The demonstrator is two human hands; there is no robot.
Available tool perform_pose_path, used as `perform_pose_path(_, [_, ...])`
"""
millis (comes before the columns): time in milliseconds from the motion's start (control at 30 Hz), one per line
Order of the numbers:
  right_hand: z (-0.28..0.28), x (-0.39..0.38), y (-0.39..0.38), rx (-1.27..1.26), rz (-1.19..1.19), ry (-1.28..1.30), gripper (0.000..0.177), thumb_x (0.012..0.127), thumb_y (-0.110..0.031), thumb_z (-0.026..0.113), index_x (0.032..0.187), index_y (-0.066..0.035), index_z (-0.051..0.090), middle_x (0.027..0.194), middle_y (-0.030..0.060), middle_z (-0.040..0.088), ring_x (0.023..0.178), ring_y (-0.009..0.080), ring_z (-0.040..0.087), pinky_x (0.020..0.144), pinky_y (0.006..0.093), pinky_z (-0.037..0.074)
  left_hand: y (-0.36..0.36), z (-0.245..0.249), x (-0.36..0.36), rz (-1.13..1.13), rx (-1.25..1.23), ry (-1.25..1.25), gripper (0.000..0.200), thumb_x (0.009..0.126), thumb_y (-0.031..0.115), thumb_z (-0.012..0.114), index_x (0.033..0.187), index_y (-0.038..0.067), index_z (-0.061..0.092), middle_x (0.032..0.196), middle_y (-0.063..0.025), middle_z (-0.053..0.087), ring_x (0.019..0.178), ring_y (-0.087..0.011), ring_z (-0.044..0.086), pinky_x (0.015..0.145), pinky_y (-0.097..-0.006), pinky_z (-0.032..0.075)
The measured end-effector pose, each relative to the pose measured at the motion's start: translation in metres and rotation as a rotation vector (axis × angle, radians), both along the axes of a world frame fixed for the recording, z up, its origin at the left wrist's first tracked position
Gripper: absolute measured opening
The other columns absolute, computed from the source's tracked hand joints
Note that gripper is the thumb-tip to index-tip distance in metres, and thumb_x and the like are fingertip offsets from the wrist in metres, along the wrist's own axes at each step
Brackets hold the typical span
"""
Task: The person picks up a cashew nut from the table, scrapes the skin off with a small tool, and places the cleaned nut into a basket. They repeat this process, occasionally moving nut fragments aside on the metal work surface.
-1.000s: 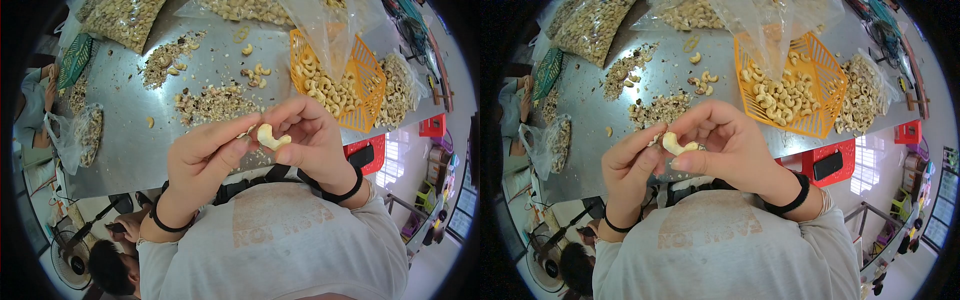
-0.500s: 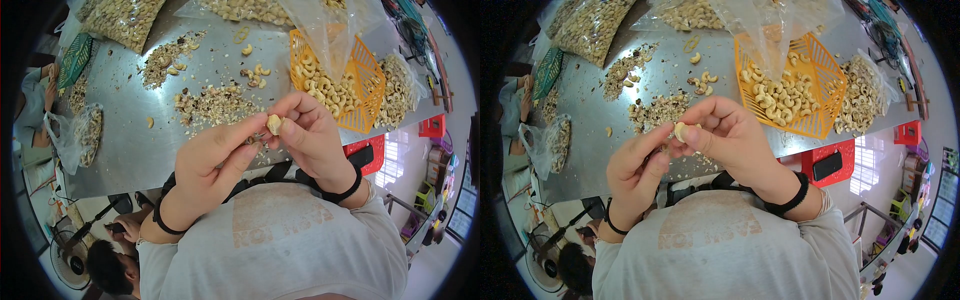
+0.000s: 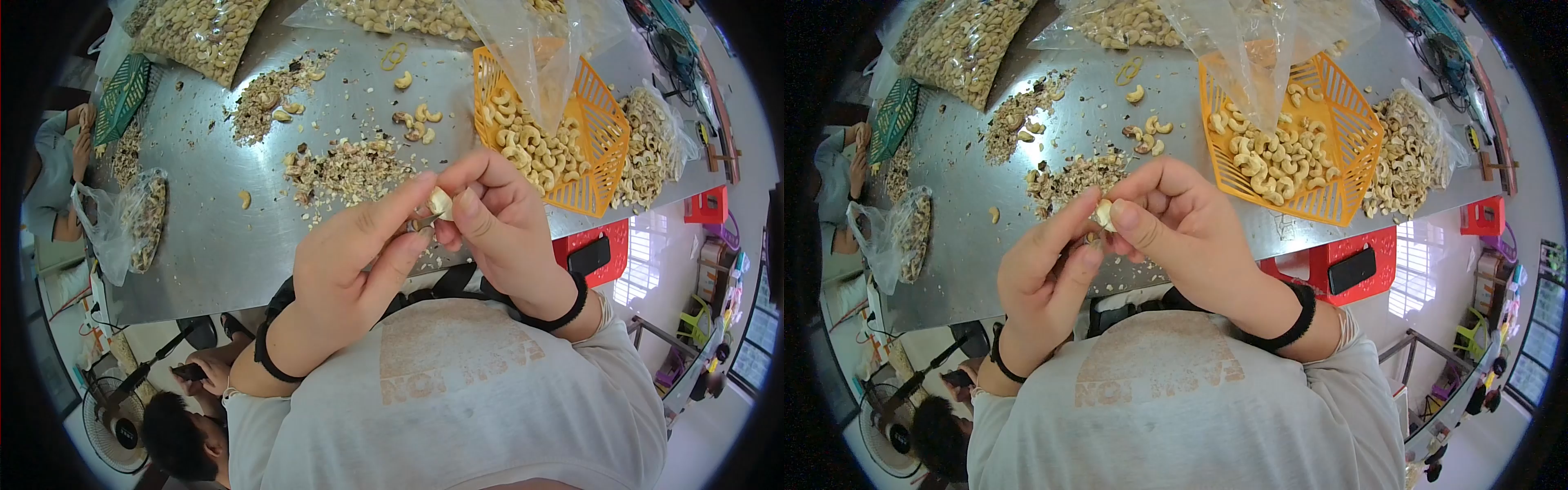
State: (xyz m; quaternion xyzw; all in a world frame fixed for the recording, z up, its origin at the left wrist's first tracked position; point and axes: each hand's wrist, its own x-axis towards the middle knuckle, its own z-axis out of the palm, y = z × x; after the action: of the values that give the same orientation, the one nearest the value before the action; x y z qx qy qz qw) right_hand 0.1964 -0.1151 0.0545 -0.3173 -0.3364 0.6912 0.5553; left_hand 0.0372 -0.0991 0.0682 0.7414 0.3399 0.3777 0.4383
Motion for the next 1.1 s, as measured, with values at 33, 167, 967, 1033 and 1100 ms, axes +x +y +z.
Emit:
perform_pose_path(33, [0.000, 0.000, 0.000, -0.001, 0.000, 0.000, 0.018, 0.080, -0.016, 0.054, 0.089, -0.003, 0.047, 0.076, 0.0023, 0.055, 0.064, 0.0053, 0.052, 0.054, 0.0169, 0.041, 0.001, 0.000, 0.000, 0.009, 0.100, 0.045, 0.040, 0.070, -0.003, 0.056, 0.109, 0.002, 0.049, 0.086, -0.0114, 0.058, 0.068, -0.0193, 0.056, 0.059, -0.0248, 0.044])
perform_pose_path(167, [-0.002, -0.001, -0.002, 0.013, -0.003, 0.009, 0.017, 0.081, -0.017, 0.054, 0.089, -0.003, 0.047, 0.077, 0.0023, 0.055, 0.064, 0.0049, 0.051, 0.055, 0.0167, 0.041, 0.005, -0.009, 0.001, 0.062, 0.406, 0.110, 0.038, 0.068, -0.005, 0.057, 0.105, 0.002, 0.053, 0.083, -0.0122, 0.058, 0.066, -0.0222, 0.056, 0.056, -0.0251, 0.043])
perform_pose_path(967, [0.002, 0.000, 0.003, 0.113, -0.028, -0.005, 0.016, 0.076, -0.004, 0.057, 0.087, -0.002, 0.046, 0.078, 0.0045, 0.053, 0.070, 0.0105, 0.053, 0.061, 0.0202, 0.041, 0.000, 0.003, -0.004, -0.050, -0.360, -0.211, 0.032, 0.078, 0.000, 0.050, 0.110, 0.001, 0.048, 0.088, -0.0080, 0.057, 0.074, -0.0103, 0.056, 0.064, -0.0199, 0.043])
perform_pose_path(1033, [0.003, 0.000, 0.003, 0.130, -0.025, -0.027, 0.016, 0.076, -0.004, 0.057, 0.087, -0.002, 0.046, 0.078, 0.0048, 0.053, 0.070, 0.0111, 0.053, 0.061, 0.0203, 0.041, -0.001, 0.004, -0.003, -0.055, -0.350, -0.217, 0.031, 0.078, 0.000, 0.050, 0.110, 0.001, 0.048, 0.088, -0.0080, 0.057, 0.074, -0.0104, 0.056, 0.064, -0.0198, 0.043])
perform_pose_path(1100, [0.003, 0.000, 0.002, 0.132, -0.025, -0.033, 0.017, 0.076, -0.005, 0.058, 0.089, -0.002, 0.047, 0.078, 0.0044, 0.053, 0.071, 0.0100, 0.053, 0.062, 0.0200, 0.041, -0.001, 0.004, -0.003, -0.058, -0.340, -0.223, 0.031, 0.078, 0.000, 0.050, 0.109, 0.001, 0.049, 0.088, -0.0080, 0.057, 0.073, -0.0105, 0.056, 0.063, -0.0198, 0.043])
